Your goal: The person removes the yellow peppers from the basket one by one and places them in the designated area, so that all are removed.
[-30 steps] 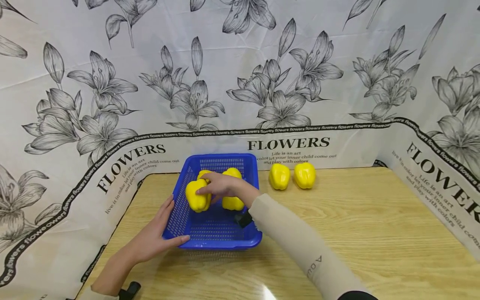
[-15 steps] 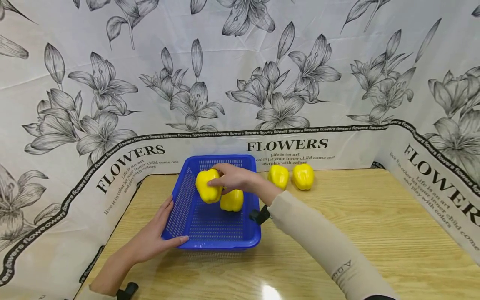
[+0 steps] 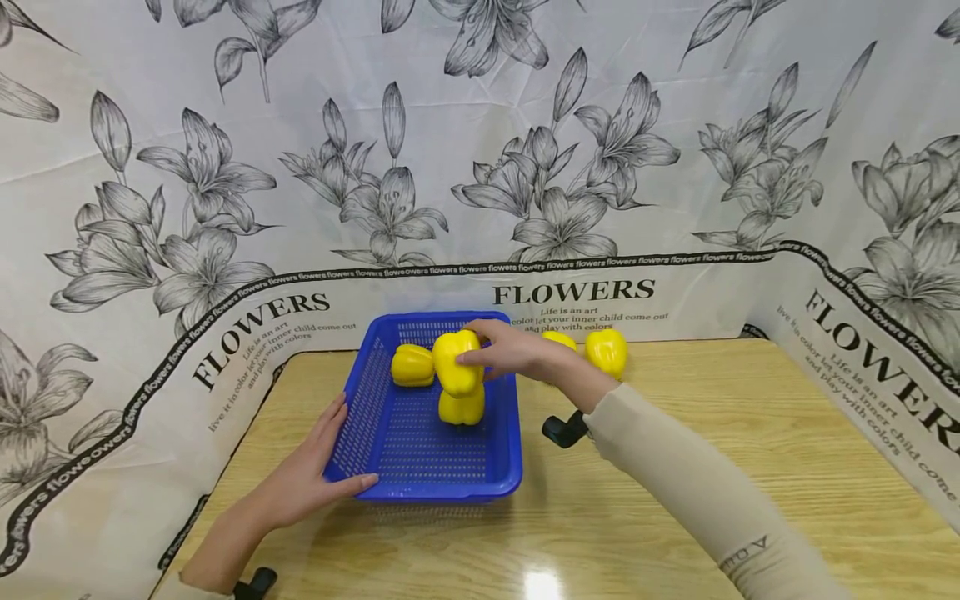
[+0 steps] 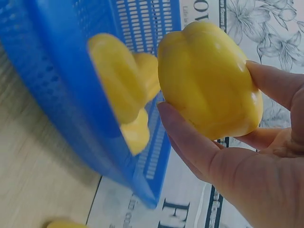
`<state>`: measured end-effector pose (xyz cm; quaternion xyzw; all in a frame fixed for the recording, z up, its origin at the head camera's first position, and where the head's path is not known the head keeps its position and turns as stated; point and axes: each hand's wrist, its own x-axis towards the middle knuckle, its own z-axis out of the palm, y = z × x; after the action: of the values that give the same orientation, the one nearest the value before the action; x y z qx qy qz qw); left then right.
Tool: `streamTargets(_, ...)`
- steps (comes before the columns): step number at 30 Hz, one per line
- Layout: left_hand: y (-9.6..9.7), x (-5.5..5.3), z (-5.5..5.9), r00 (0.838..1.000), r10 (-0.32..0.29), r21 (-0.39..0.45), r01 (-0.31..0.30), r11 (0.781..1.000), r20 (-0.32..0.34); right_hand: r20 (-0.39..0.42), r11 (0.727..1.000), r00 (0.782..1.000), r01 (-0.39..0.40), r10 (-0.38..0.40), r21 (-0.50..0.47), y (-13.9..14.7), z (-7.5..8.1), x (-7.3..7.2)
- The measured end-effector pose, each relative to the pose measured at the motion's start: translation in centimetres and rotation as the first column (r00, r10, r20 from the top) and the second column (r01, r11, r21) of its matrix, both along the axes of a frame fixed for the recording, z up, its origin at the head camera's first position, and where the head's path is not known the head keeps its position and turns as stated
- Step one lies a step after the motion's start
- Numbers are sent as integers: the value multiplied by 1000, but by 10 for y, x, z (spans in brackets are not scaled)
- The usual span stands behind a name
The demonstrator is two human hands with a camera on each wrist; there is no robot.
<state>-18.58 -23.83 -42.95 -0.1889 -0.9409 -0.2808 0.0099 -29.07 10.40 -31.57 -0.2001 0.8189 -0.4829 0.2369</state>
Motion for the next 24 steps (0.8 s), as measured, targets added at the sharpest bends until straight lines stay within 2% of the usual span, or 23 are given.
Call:
streamTargets(8, 0, 1, -1, 1000, 2, 18, -2, 1000, -11, -30, 999, 998, 49, -49, 6, 30, -3, 4)
streamTargets(15, 0, 2, -1, 1000, 1, 23, -1, 1000, -6, -103, 998, 993, 63, -61, 16, 56, -10, 6)
streamTargets(24, 2, 2, -1, 1000, 4, 43, -3, 999, -4, -35, 989, 994, 98, -103, -108, 86, -29, 3)
